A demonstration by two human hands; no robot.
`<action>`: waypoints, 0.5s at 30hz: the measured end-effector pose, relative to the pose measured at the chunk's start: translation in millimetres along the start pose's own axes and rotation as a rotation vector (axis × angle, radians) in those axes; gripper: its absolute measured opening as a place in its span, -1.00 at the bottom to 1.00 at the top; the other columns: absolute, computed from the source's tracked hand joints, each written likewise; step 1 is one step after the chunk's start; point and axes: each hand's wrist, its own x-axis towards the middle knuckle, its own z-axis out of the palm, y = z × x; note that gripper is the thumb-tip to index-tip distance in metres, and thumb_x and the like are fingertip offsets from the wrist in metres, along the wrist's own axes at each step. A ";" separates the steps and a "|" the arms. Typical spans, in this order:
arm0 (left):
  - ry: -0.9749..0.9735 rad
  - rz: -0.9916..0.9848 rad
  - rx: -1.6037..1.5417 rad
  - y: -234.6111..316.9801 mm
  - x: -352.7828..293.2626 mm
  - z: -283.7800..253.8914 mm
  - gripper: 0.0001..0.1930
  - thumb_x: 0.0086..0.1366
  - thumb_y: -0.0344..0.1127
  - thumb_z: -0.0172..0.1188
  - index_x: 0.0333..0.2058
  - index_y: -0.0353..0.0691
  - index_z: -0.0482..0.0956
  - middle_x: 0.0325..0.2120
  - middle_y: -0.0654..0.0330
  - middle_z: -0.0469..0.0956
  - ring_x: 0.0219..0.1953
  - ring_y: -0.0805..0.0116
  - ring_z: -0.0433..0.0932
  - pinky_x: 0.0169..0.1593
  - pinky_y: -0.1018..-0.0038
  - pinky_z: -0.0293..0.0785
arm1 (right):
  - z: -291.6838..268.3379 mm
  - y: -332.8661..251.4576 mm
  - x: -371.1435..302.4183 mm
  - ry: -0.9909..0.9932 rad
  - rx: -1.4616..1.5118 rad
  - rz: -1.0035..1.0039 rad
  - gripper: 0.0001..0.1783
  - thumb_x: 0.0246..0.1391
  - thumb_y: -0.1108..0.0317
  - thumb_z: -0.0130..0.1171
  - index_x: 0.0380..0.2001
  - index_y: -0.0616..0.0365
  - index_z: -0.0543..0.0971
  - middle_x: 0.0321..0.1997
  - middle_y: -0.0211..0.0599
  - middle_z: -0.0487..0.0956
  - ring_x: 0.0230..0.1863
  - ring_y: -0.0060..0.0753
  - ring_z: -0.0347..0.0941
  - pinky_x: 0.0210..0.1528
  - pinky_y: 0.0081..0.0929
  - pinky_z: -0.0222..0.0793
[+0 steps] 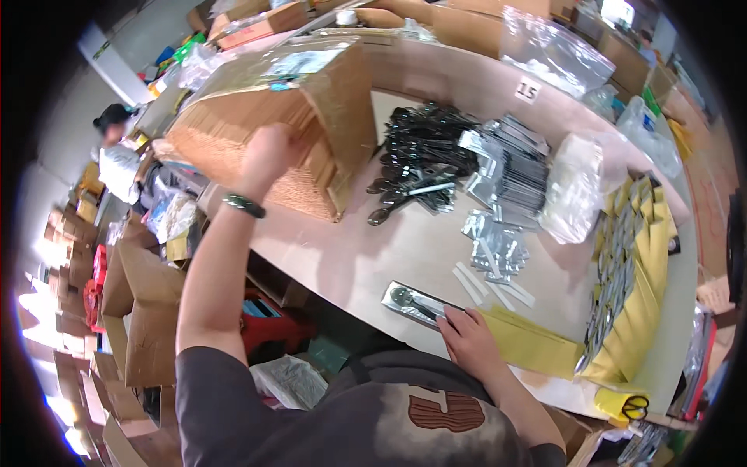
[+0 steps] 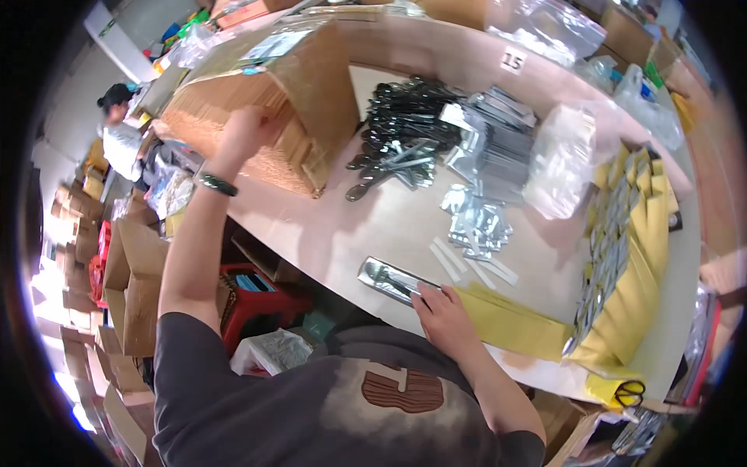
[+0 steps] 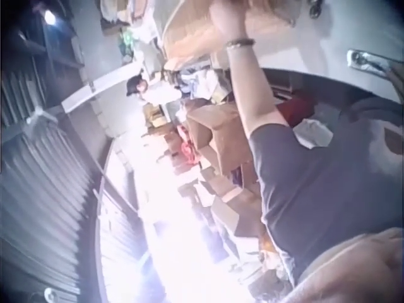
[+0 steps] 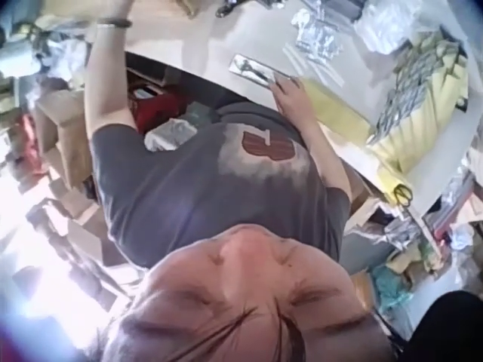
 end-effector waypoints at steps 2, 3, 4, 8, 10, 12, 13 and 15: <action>-0.034 0.069 -0.036 -16.5 11.9 8.9 -0.78 0.22 -0.21 0.16 -0.32 -0.20 0.67 -0.40 -0.12 0.63 -0.28 -0.11 0.63 -0.22 0.10 0.55 | 0.2 2.8 1.7 -0.020 0.022 -0.077 -0.64 0.00 0.46 0.24 -0.06 0.19 0.57 0.01 -0.18 0.55 0.07 -0.15 0.46 0.17 -0.11 0.32; 0.052 0.116 0.016 -28.2 12.5 14.5 -0.80 0.24 -0.25 0.11 -0.35 -0.19 0.68 -0.41 -0.13 0.63 -0.29 -0.14 0.63 -0.21 0.09 0.55 | -1.8 2.7 1.5 -0.029 0.026 -0.049 -0.64 0.00 0.46 0.24 -0.06 0.19 0.57 0.01 -0.18 0.55 0.07 -0.15 0.46 0.17 -0.11 0.32; 0.109 0.081 0.067 -33.6 17.9 16.7 -0.78 0.25 -0.27 0.08 -0.29 -0.18 0.68 -0.37 -0.14 0.63 -0.27 -0.15 0.62 -0.20 0.08 0.55 | -3.3 4.4 1.5 -0.020 0.024 -0.070 -0.64 -0.02 0.47 0.24 -0.08 0.20 0.57 0.01 -0.19 0.55 0.06 -0.14 0.46 0.16 -0.11 0.32; 0.403 0.028 0.009 -29.6 5.1 4.3 -0.71 0.31 -0.32 0.04 -0.07 -0.20 0.64 -0.28 -0.06 0.66 -0.24 -0.06 0.66 -0.19 0.15 0.55 | -20.1 6.5 -0.7 0.000 -0.009 -0.008 -0.65 -0.06 0.44 0.27 -0.12 0.15 0.60 0.03 -0.15 0.50 0.11 -0.04 0.41 0.19 -0.08 0.30; 0.620 0.059 -0.289 -62.4 -32.2 18.6 -0.71 0.40 -0.26 0.09 -0.04 -0.33 0.59 -0.38 0.13 0.66 -0.35 0.21 0.62 -0.28 0.29 0.49 | -31.9 7.0 -10.9 -0.009 0.007 0.073 -0.60 -0.08 0.40 0.32 -0.07 0.00 0.64 0.19 0.00 0.39 0.24 0.11 0.28 0.27 -0.04 0.24; 0.481 -0.405 -0.991 -30.1 -105.8 45.6 -0.82 0.43 -0.33 0.11 -0.29 -0.32 0.57 -0.52 0.37 0.39 -0.42 0.59 0.31 -0.32 0.56 0.31 | -33.4 12.1 -21.4 -0.039 0.026 0.150 -0.57 -0.07 0.38 0.33 -0.04 -0.06 0.63 0.26 0.05 0.34 0.28 0.15 0.24 0.29 -0.03 0.22; 0.434 -0.379 -0.968 -30.8 -139.1 69.9 -0.83 0.44 -0.37 0.09 -0.35 -0.27 0.54 -0.52 0.39 0.38 -0.39 0.58 0.34 -0.29 0.56 0.30 | -32.7 11.1 -23.6 -0.068 0.066 0.179 -0.54 -0.05 0.36 0.34 0.00 -0.11 0.63 0.32 0.09 0.29 0.32 0.20 0.20 0.32 -0.01 0.19; 0.035 -0.370 -1.235 -7.0 -186.1 119.6 -0.88 0.43 -0.39 0.11 -0.24 -0.27 0.60 -0.40 0.36 0.52 -0.29 0.59 0.43 -0.16 0.61 0.36 | -31.3 10.4 -28.1 -0.092 0.068 0.194 -0.52 -0.03 0.35 0.34 0.03 -0.17 0.62 0.35 0.13 0.25 0.34 0.22 0.18 0.33 0.00 0.18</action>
